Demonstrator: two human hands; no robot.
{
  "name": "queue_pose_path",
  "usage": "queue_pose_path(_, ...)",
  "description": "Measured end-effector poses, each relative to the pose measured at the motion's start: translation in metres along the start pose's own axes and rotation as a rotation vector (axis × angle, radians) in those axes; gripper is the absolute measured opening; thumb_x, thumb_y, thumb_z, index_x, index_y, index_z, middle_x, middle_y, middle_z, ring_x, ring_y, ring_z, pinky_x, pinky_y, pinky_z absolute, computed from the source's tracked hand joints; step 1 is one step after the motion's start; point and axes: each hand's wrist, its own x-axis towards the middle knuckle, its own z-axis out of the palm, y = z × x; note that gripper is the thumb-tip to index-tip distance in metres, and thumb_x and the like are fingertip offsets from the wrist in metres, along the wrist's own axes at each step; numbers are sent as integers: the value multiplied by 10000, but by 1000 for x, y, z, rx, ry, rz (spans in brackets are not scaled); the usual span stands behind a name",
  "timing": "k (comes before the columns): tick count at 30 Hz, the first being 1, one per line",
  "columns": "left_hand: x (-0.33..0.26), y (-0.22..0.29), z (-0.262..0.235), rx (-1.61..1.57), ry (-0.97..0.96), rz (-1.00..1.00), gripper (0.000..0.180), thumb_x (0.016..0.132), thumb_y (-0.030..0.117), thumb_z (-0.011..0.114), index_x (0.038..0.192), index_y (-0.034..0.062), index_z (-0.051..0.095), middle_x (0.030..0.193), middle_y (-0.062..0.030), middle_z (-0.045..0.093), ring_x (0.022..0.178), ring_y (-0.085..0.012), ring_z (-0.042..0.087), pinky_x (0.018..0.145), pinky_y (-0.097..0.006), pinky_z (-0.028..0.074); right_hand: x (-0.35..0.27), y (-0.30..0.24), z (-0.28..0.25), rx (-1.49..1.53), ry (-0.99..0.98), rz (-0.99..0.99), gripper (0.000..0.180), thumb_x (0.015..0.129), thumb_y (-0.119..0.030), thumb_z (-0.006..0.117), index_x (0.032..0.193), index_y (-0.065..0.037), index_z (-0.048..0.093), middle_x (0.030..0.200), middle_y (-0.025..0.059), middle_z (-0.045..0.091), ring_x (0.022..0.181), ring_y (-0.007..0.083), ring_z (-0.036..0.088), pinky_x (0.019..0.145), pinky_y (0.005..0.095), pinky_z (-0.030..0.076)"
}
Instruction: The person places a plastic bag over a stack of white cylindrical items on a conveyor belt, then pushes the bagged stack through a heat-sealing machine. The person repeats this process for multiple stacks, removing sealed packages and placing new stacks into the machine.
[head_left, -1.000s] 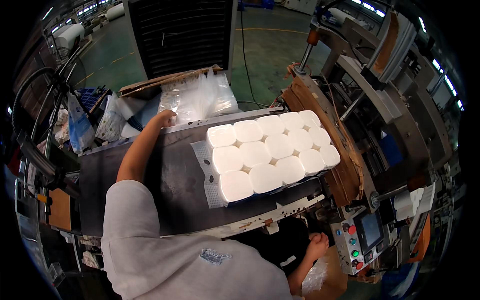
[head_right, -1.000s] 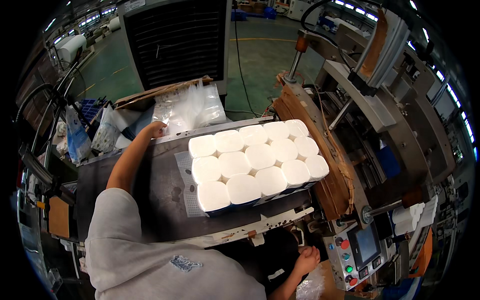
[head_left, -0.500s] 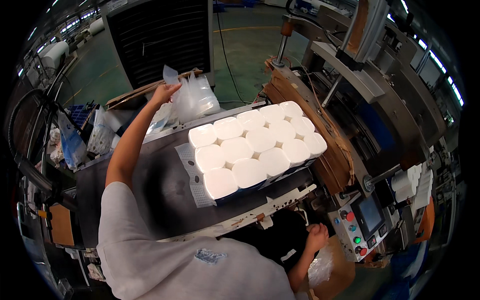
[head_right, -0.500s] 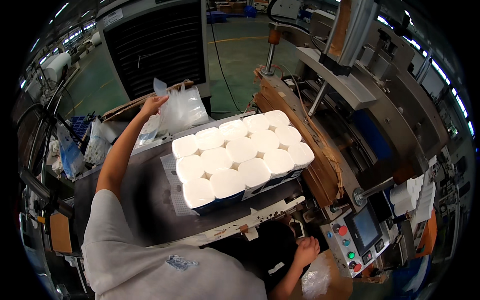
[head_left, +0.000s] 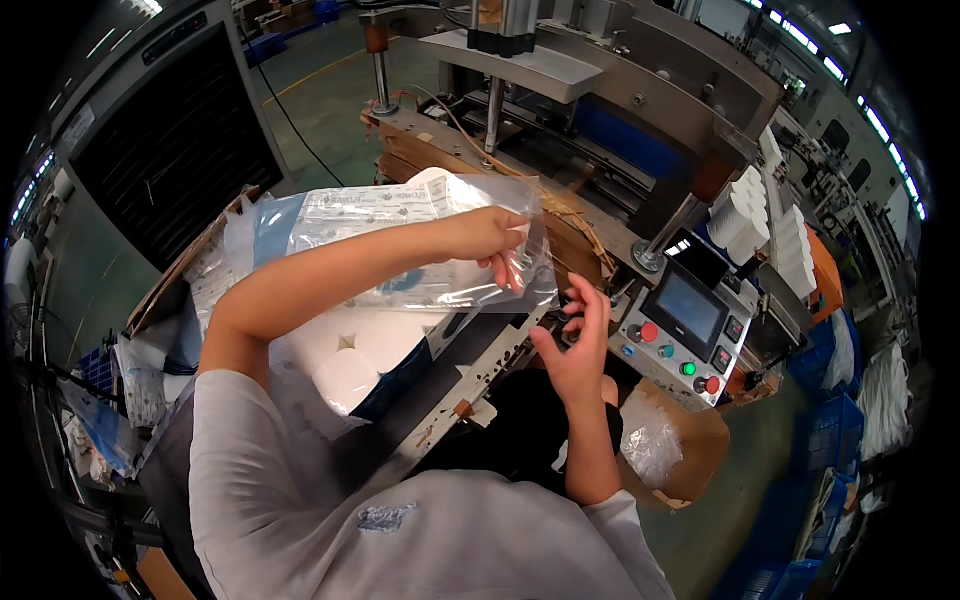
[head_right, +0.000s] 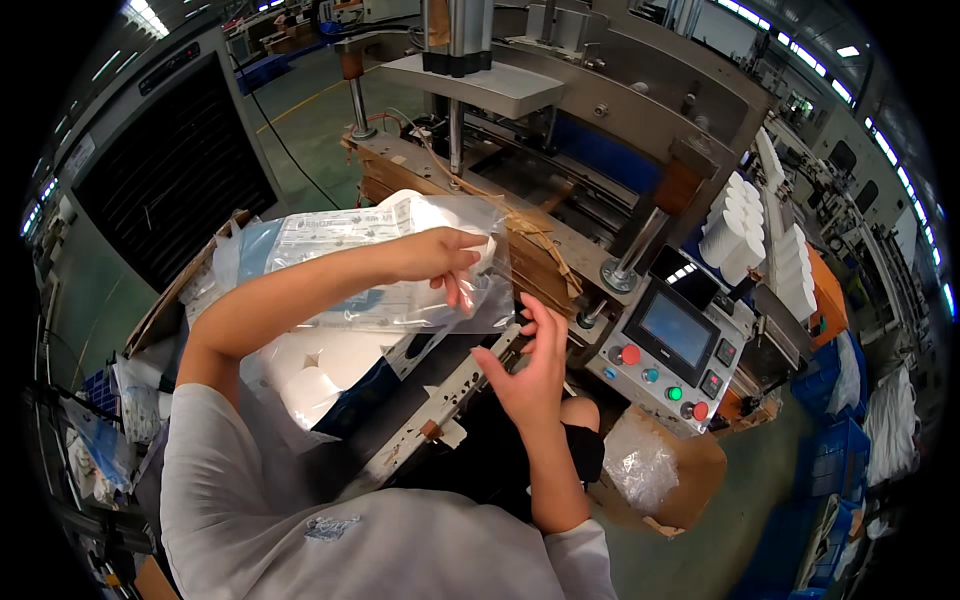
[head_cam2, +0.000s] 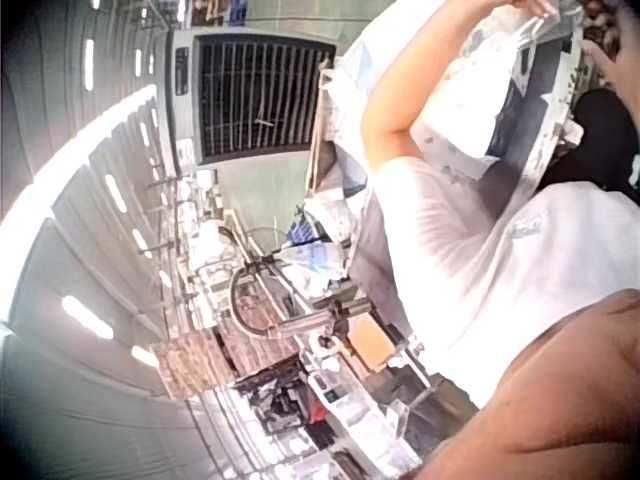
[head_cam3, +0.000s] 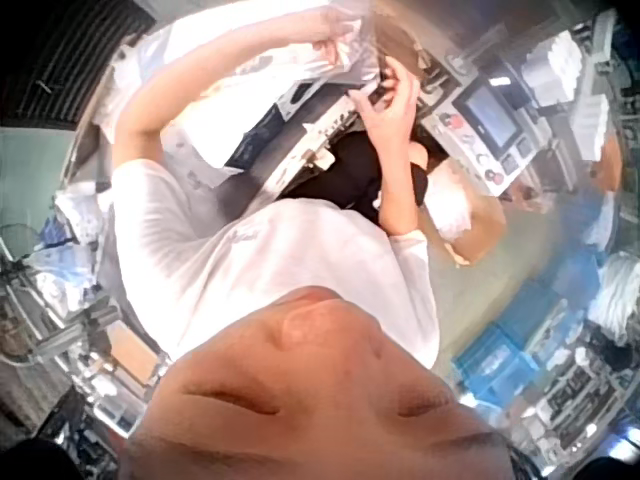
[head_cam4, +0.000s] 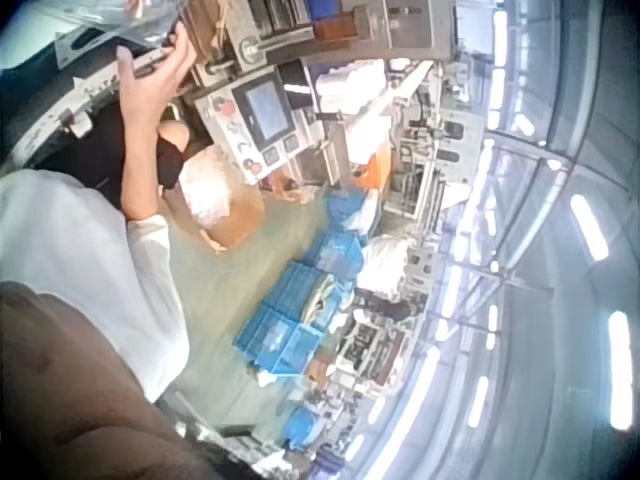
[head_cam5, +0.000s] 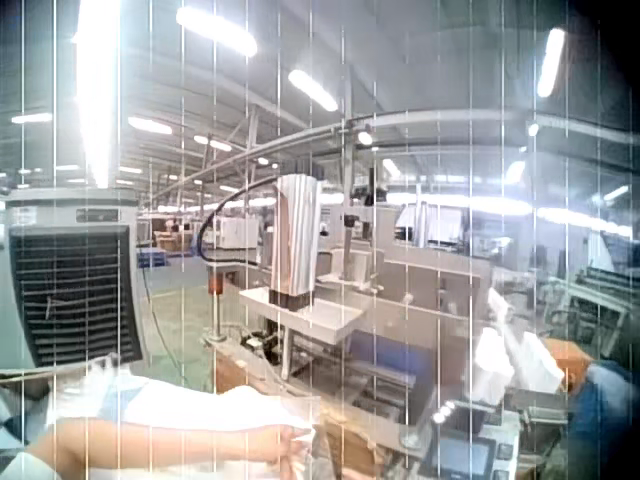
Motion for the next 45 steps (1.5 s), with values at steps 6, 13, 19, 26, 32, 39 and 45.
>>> queue_pose_path(6,-3,0,27,123,43,158,525,963,265,406,1389,7,241,928,-106,667,803,-153,629,660,-265,484,6,41,1,184,-21,386,287,776,-90,699,1011,0,561,807,6,540,697,71,493,603,203,422)
queue_pose_path(13,-98,-74,-26,1118,299,321,490,900,245,502,1360,119,389,1435,-134,310,1340,-313,247,1088,-434,194,-34,98,-34,188,100,315,180,807,-87,655,698,-15,532,734,5,556,710,105,482,655,229,399)
queue_pose_path(19,-143,-79,-15,1094,248,120,578,915,368,443,1422,147,275,1497,-128,158,1383,-317,119,1108,-453,88,-50,69,-29,-72,230,-25,331,750,-81,681,571,-35,406,633,37,414,710,195,396,659,285,323)
queue_pose_path(26,-119,-71,-17,1094,160,193,545,923,401,418,1414,197,298,1497,-76,180,1384,-306,120,1107,-488,74,-56,90,-43,-20,477,66,355,761,-67,695,618,-55,370,749,37,480,812,171,459,763,266,359)
queue_pose_path(32,-70,-72,-27,1175,91,302,551,930,460,383,1423,243,265,1504,-34,157,1388,-297,85,1102,-529,28,-83,115,-50,457,387,157,180,846,-33,611,797,-52,440,821,49,578,768,113,529,741,248,423)
queue_pose_path(39,-49,-67,-27,1173,67,352,552,932,475,365,1424,249,258,1505,-38,155,1387,-299,90,1099,-533,32,-114,163,-58,627,286,697,117,882,-122,598,824,-33,549,838,28,598,733,70,525,656,207,423)
queue_pose_path(45,-29,-64,-34,1160,57,303,550,943,475,320,1428,225,249,1509,-43,133,1391,-294,75,1104,-521,6,-101,165,-20,816,235,853,361,867,-85,596,1198,-67,454,1142,99,526,842,173,592,718,285,498)
